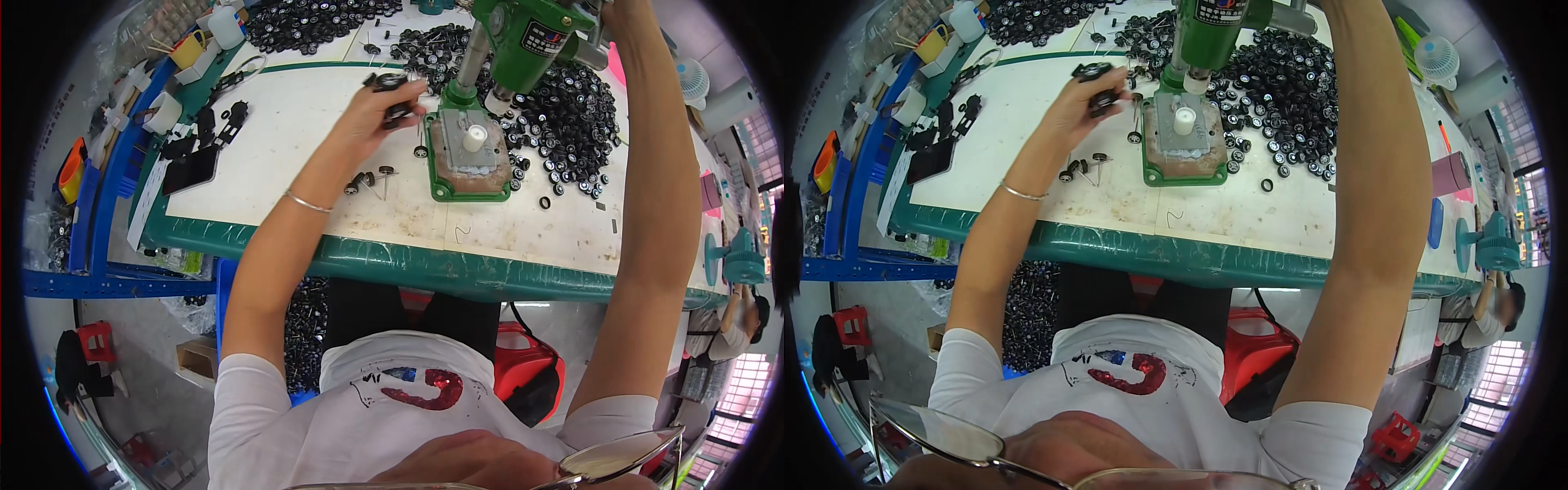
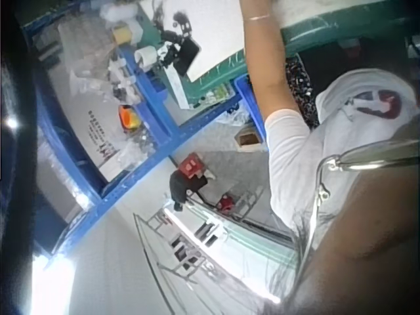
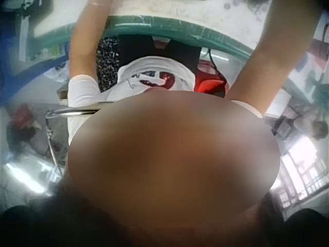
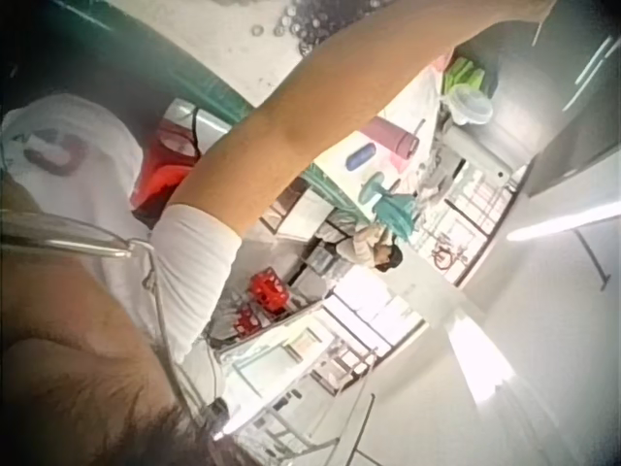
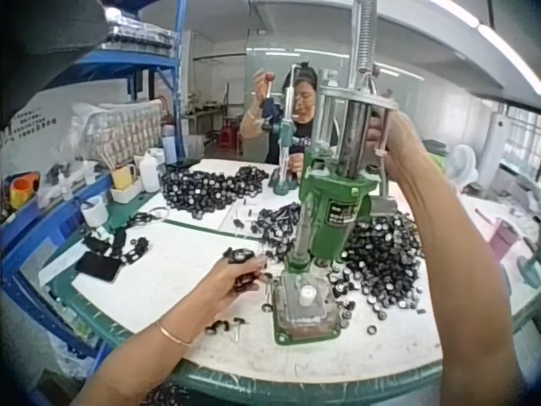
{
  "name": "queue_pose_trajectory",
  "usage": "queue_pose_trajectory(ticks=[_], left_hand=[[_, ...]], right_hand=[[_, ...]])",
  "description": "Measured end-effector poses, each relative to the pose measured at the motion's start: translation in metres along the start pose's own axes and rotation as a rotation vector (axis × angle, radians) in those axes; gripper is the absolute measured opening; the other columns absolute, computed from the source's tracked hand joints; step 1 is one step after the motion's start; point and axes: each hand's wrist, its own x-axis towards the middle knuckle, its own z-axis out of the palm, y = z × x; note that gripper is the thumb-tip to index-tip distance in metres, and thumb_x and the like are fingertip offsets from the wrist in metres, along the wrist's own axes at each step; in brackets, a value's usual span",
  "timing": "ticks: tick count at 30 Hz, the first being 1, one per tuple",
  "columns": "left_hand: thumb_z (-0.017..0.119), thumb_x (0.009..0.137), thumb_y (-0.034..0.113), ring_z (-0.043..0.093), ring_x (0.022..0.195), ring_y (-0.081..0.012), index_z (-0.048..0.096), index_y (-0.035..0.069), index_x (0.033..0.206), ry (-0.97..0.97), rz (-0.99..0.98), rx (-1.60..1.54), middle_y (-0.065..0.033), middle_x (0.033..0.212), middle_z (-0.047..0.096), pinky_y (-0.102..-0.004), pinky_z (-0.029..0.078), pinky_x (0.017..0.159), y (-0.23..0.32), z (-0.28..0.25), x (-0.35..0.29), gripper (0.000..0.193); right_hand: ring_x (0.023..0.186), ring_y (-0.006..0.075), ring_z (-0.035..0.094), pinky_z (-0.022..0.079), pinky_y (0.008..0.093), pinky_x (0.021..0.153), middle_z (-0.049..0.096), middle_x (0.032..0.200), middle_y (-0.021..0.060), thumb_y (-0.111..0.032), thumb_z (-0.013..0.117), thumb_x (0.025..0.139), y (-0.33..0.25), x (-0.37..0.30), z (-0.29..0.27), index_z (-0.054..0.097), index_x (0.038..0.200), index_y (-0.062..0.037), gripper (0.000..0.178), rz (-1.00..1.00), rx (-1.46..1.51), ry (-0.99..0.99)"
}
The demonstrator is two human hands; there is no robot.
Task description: The person sits at a workbench and uses a green manual press machine to assemble small metal components. They repeatedly pick up a small metal piece and a washer, place them into the press, and pull the lever to secure them together. The finished parts are placed into a pile on the table.
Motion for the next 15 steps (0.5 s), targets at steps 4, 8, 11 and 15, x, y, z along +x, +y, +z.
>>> queue_pose_trajectory(ticks=[4, 8, 11, 15], left_hand=[[0.081, 0.073, 0.030, 0.057, 0.057, -0.0118, 0.070, 0.004, 0.080, 0.090, -0.121, 0.613, -0.0032, 0.064, 0.062, -0.0235, 0.043, 0.052, 0.013, -0.021, -0.013, 0.029], [0.078, 0.072, 0.011, 0.056, 0.060, -0.0071, 0.073, 0.005, 0.095, -0.039, 0.004, 1.018, -0.0053, 0.075, 0.069, -0.0247, 0.046, 0.057, -0.008, -0.021, -0.021, 0.024], [0.078, 0.071, 0.013, 0.060, 0.062, -0.0148, 0.072, 0.003, 0.092, -0.149, 0.168, 1.237, -0.0105, 0.073, 0.069, -0.0300, 0.048, 0.063, -0.017, -0.010, -0.016, 0.023], [0.078, 0.071, 0.015, 0.059, 0.061, -0.0151, 0.069, 0.003, 0.096, -0.116, 0.300, 1.205, -0.0097, 0.074, 0.067, -0.0300, 0.047, 0.061, -0.029, -0.015, -0.012, 0.029]], right_hand=[[0.061, 0.0119, 0.053, 0.046, 0.0242, 0.058, 0.057, 0.073, 0.0014, -0.032, 0.047, 0.098, 0.008, -0.028, -0.013, 0.060, 0.093, -0.0086, 0.027, -0.137, -0.124, 0.011], [0.057, 0.0087, 0.045, 0.036, 0.0221, 0.051, 0.052, 0.070, -0.0011, -0.033, 0.057, 0.092, 0.027, -0.074, -0.022, 0.060, 0.093, -0.0083, 0.025, -0.080, -0.151, 0.270], [0.077, 0.0093, 0.057, 0.044, 0.0275, 0.064, 0.062, 0.083, 0.0002, -0.033, 0.053, 0.094, 0.057, -0.109, -0.100, 0.064, 0.103, -0.0091, 0.028, 0.162, -0.649, 0.167], [0.078, 0.0168, 0.062, 0.050, 0.0323, 0.070, 0.063, 0.084, 0.0062, -0.021, 0.062, 0.088, 0.106, -0.182, -0.095, 0.065, 0.105, -0.0077, 0.022, 0.053, -1.105, -0.134]])
